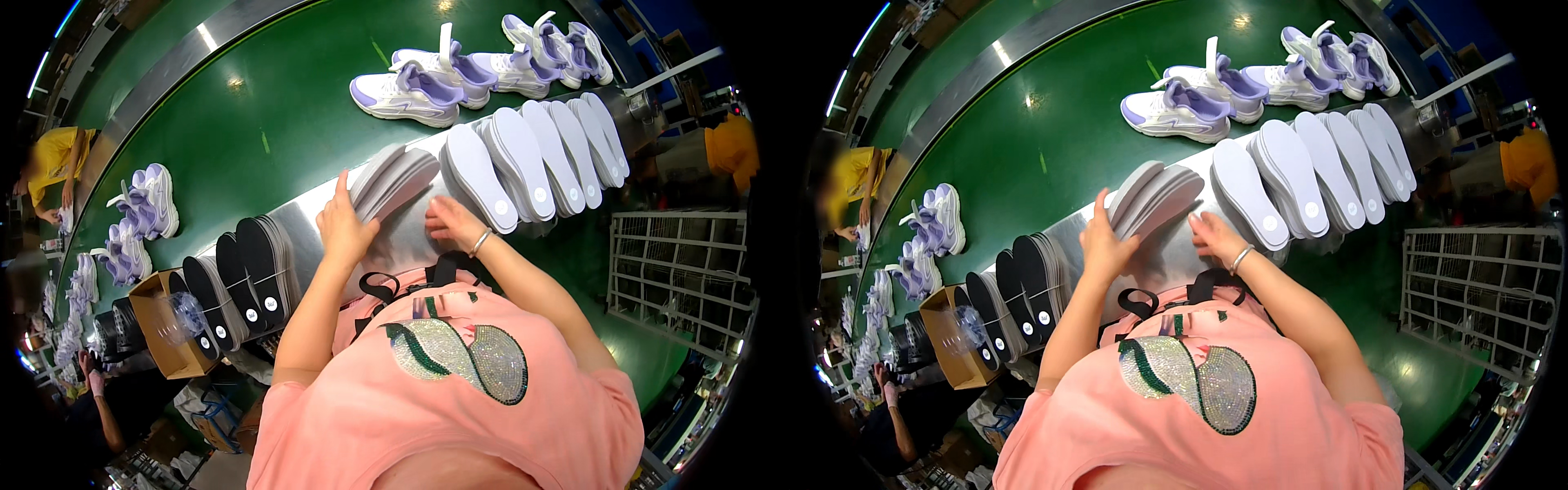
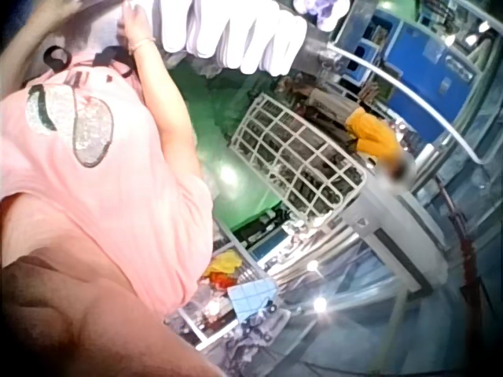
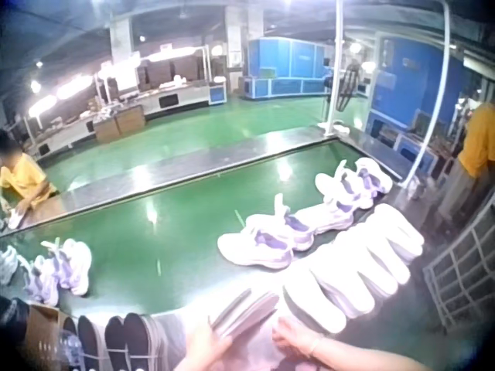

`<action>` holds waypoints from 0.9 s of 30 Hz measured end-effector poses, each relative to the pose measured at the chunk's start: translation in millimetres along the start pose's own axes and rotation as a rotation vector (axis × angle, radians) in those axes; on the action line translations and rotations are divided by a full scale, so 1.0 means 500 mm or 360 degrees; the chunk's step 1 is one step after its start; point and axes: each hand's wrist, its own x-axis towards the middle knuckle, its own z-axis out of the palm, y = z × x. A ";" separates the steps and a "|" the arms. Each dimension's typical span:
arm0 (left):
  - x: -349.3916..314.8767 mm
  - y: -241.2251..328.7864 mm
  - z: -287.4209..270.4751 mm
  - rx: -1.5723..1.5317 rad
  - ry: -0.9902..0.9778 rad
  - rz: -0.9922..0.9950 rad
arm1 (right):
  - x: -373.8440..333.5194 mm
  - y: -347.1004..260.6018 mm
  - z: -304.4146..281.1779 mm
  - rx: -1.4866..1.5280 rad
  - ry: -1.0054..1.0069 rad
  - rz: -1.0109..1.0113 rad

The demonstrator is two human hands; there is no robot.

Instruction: The person collects stacks of white insoles from a storage shelf and brings them to an assembly line, where they place the insoles into purple and white sneakers moving along a conveyor belt.

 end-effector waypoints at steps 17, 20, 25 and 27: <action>0.026 -0.030 0.057 -0.0682 -0.0237 -0.0063 | -0.022 -0.082 0.055 -0.1054 0.0550 -0.0998; 0.047 0.037 0.072 -0.1560 -0.0451 -0.0280 | -0.050 -0.104 0.043 -0.0479 0.0605 -0.1286; 0.065 0.172 0.186 -0.2641 -0.0792 -0.0429 | -0.133 -0.102 -0.024 -0.1030 0.0947 -0.1296; 0.067 0.219 0.243 -0.2576 -0.0931 -0.0728 | -0.169 -0.091 -0.055 -0.1551 0.1017 -0.1192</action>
